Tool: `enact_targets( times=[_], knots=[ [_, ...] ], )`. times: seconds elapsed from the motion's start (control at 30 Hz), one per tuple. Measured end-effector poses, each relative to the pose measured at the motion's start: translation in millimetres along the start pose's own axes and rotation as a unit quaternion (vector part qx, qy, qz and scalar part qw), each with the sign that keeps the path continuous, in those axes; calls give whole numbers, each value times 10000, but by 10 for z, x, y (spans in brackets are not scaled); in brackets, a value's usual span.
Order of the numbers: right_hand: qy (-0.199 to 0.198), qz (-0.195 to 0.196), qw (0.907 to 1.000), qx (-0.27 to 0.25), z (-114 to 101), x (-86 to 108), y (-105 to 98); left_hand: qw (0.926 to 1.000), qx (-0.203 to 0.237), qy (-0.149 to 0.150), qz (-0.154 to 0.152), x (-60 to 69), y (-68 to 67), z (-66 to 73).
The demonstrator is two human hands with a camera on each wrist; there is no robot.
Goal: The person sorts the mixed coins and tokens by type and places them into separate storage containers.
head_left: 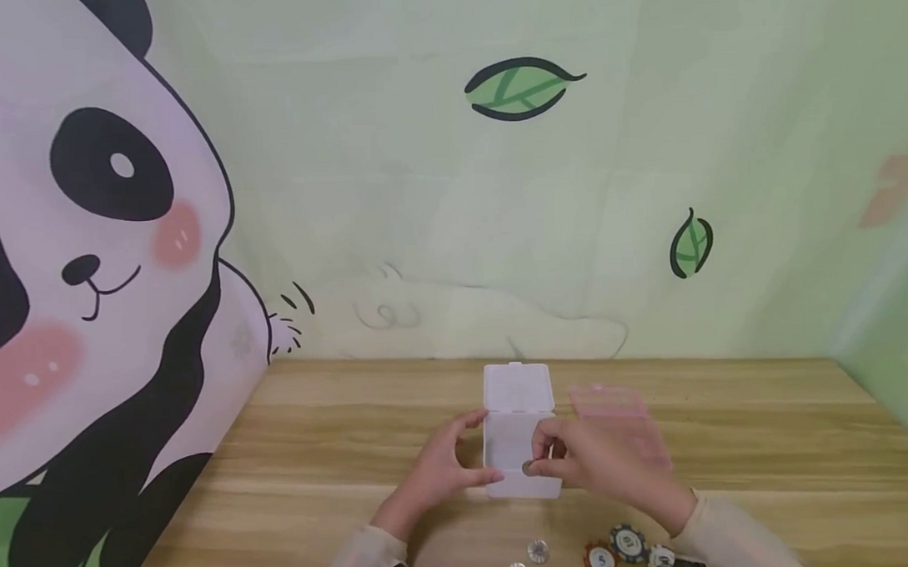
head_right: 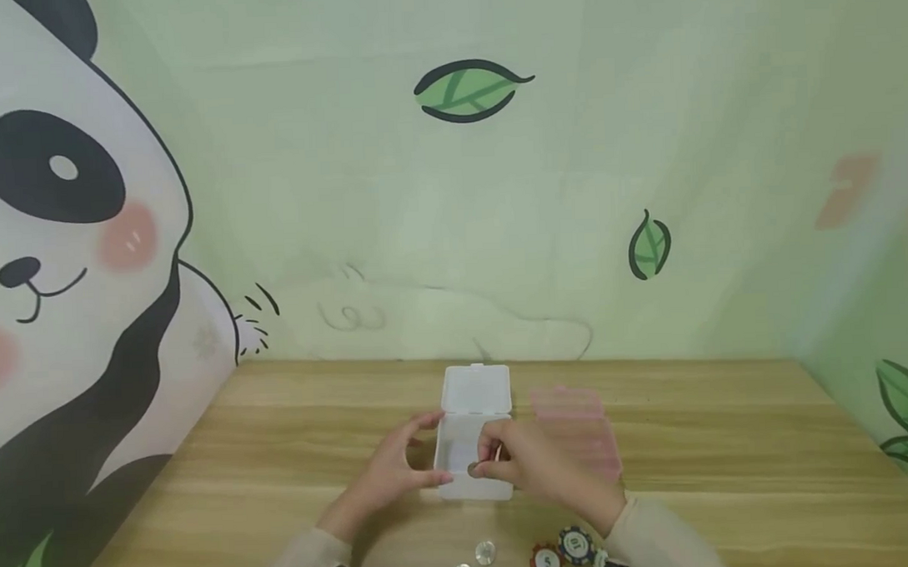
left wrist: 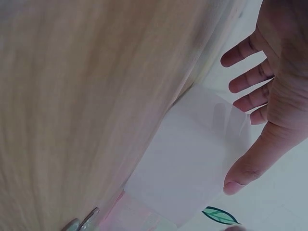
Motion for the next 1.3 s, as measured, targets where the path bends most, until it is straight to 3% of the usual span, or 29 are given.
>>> enact_targets(
  times=[0.1,0.33,0.63,0.87,1.3],
  knots=[
    [124,63,9997,192,31,-98,2,10000,-20,46,38,1,-7,-3],
    [311,-52,9995,30,121,-325,107,9998,-88,150,46,-6,-6,-12],
    [-11,-159,9988,472,161,-549,303,9997,-89,205,54,-4,10,-14],
    [-19,-155,9971,739,160,-632,375,9993,-19,358,106,-14,-15,13],
    [35,-623,9917,1123,157,-700,472,9990,-73,425,142,-13,-18,1]
  ],
)
Point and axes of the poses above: each hand's wrist, its own x-axis away from the middle knuckle, its own y-axis out of the palm, z = x × y, the point moved 5 cm from there along -x, towards the middle knuckle, and after that the axes turned 4 degrees about y, right-handed, at the moved point
